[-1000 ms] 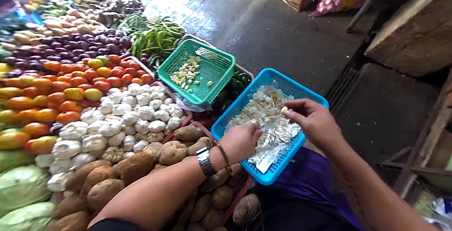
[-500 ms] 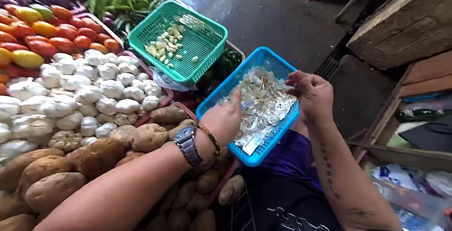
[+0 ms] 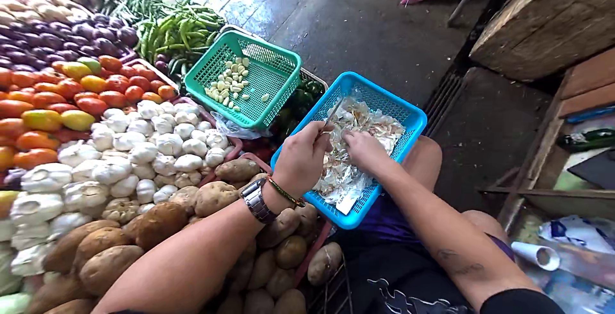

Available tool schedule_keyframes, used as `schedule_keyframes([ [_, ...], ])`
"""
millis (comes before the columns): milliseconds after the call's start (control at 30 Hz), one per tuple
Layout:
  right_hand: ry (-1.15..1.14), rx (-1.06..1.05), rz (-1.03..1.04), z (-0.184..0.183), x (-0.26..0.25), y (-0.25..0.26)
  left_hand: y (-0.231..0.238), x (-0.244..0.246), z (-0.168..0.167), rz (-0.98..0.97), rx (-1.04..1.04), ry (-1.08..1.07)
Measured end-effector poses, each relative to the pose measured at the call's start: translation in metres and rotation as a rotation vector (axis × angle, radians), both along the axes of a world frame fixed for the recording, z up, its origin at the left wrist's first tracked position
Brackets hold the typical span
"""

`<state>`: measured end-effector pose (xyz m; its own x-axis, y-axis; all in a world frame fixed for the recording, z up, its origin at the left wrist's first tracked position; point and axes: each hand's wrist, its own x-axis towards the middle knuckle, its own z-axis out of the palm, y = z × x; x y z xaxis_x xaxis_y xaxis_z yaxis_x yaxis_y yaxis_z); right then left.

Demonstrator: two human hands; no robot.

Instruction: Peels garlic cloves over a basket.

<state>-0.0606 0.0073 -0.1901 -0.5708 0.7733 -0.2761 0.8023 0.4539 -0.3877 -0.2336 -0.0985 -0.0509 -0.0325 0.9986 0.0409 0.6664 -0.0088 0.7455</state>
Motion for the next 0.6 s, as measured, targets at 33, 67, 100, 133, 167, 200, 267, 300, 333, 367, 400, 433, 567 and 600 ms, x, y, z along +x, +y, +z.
schedule_keyframes([
  [33,-0.019,-0.014,0.000,-0.001,-0.001,0.000,0.001,-0.001,-0.001,0.008,-0.011,-0.028],
  [67,-0.038,-0.050,-0.002,0.001,0.000,-0.002,0.001,-0.001,-0.002,0.020,-0.026,-0.054],
  [100,-0.063,-0.097,-0.007,0.005,0.001,-0.004,0.001,-0.001,-0.002,0.033,-0.050,-0.075],
  [133,-0.082,-0.129,-0.012,0.007,0.004,-0.006,0.001,0.000,-0.001,0.048,-0.070,-0.091],
  [167,-0.101,-0.145,-0.010,0.009,0.006,-0.007,0.002,0.001,-0.001,0.062,-0.088,-0.105],
  [200,-0.115,-0.148,-0.001,0.012,0.008,-0.008,0.003,0.001,-0.002,0.072,-0.096,-0.117],
  [267,-0.102,-0.130,0.020,0.015,0.009,-0.010,0.005,0.001,-0.005,0.082,-0.097,-0.139],
  [300,-0.076,-0.116,0.020,0.016,0.010,-0.011,0.005,0.000,-0.007,0.084,-0.095,-0.151],
  [333,-0.021,-0.108,-0.001,0.019,0.012,-0.012,0.005,-0.001,-0.010,0.085,-0.098,-0.155],
  [367,0.071,-0.104,-0.042,0.022,0.014,-0.012,0.006,-0.001,-0.010,0.085,-0.107,-0.153],
  [400,0.175,-0.107,-0.086,0.026,0.016,-0.012,0.006,-0.002,-0.010,0.083,-0.123,-0.143],
  [433,0.263,-0.114,-0.115,0.031,0.019,-0.011,0.007,-0.002,-0.011,0.081,-0.135,-0.135],
  [567,0.541,-0.010,-0.037,0.039,0.030,-0.019,0.006,0.001,-0.014,0.069,-0.140,-0.119],
  [600,0.637,0.033,-0.027,0.043,0.032,-0.022,0.007,0.000,-0.015,0.067,-0.155,-0.133],
])
